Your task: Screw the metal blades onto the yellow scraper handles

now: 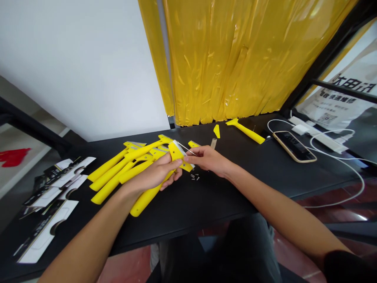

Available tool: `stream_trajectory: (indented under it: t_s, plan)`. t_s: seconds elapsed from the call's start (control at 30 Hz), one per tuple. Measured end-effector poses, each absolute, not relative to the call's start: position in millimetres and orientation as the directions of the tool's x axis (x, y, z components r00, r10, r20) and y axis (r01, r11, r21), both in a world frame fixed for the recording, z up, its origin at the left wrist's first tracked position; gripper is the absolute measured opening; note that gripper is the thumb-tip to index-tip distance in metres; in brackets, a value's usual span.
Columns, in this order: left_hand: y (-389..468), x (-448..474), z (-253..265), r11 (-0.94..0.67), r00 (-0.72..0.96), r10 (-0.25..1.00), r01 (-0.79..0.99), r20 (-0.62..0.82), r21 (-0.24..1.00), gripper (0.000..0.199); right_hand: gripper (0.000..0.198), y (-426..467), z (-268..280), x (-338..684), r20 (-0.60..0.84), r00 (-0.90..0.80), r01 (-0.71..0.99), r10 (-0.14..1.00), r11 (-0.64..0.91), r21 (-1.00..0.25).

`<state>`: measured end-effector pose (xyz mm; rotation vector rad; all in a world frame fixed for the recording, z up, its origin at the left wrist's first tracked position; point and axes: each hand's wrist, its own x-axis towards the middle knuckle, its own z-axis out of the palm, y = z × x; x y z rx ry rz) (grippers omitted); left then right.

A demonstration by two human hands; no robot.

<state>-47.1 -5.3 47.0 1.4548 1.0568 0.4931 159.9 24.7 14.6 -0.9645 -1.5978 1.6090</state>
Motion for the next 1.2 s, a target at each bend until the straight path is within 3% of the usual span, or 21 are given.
stream_trajectory:
  t_s: [0.2, 0.27, 0.33, 0.4, 0.47, 0.5, 0.57, 0.63, 0.8, 0.93, 1.03, 1.1, 1.2]
  plan:
    - [-5, -48, 48, 0.197, 0.470, 0.817, 0.316, -0.333, 0.928, 0.026, 0.030, 24, 14, 159, -0.026, -0.488, 0.014, 0.872, -0.022, -1.000]
    - [-5, -48, 47, 0.119, 0.433, 0.855, 0.372, -0.285, 0.921, 0.029, 0.030, 26, 13, 160, -0.040, -0.451, 0.015, 0.892, -0.037, -0.999]
    - [-7, -47, 47, -0.065, 0.358, 0.926, 0.467, -0.121, 0.882, 0.032, 0.030, 28, 14, 162, -0.083, -0.403, 0.001, 0.911, -0.090, -0.996]
    - [-11, -43, 47, -0.307, 0.266, 0.949, 0.634, 0.172, 0.710, 0.038, 0.030, 30, 15, 164, -0.128, -0.360, -0.037, 0.924, -0.151, -0.988]
    - [-18, -39, 47, -0.473, 0.301, 0.842, 0.811, 0.447, 0.345, 0.043, 0.029, 32, 16, 166, -0.155, -0.348, -0.087, 0.925, -0.197, -0.977]
    - [-20, -37, 46, -0.521, 0.391, 0.768, 0.842, 0.507, 0.142, 0.041, 0.028, 33, 16, 166, -0.159, -0.353, -0.113, 0.922, -0.211, -0.971]
    - [-24, -33, 44, -0.585, 0.572, 0.652, 0.797, 0.498, -0.150, 0.036, 0.026, 32, 16, 167, -0.157, -0.374, -0.154, 0.914, -0.228, -0.961]
    - [-25, -29, 40, -0.603, 0.664, 0.585, 0.740, 0.465, -0.299, 0.036, 0.025, 32, 15, 166, -0.162, -0.384, -0.177, 0.909, -0.245, -0.953]
    - [-26, -22, 32, -0.501, 0.669, 0.574, 0.743, 0.472, -0.445, 0.029, 0.024, 31, 14, 166, -0.232, -0.437, -0.182, 0.869, -0.338, -0.923]
    - [-25, -26, 30, -0.516, 0.686, 0.530, 0.727, 0.499, -0.452, 0.027, 0.031, 35, 19, 177, -0.207, -0.519, -0.095, 0.830, -0.297, -0.950]
    - [-17, -38, 30, -0.571, 0.631, 0.477, 0.752, 0.612, -0.330, 0.023, 0.036, 42, 21, 191, -0.032, -0.471, 0.131, 0.882, 0.034, -0.991]
    - [-10, -45, 31, -0.611, 0.506, 0.499, 0.781, 0.703, -0.129, 0.020, 0.025, 49, 18, 201, 0.124, -0.466, 0.339, 0.876, 0.307, -0.889]
    - [-2, -50, 38, -0.549, 0.179, 0.679, 0.768, 0.713, 0.330, 0.013, 0.018, 57, 9, 211, 0.176, -0.596, 0.452, 0.784, 0.508, -0.733]
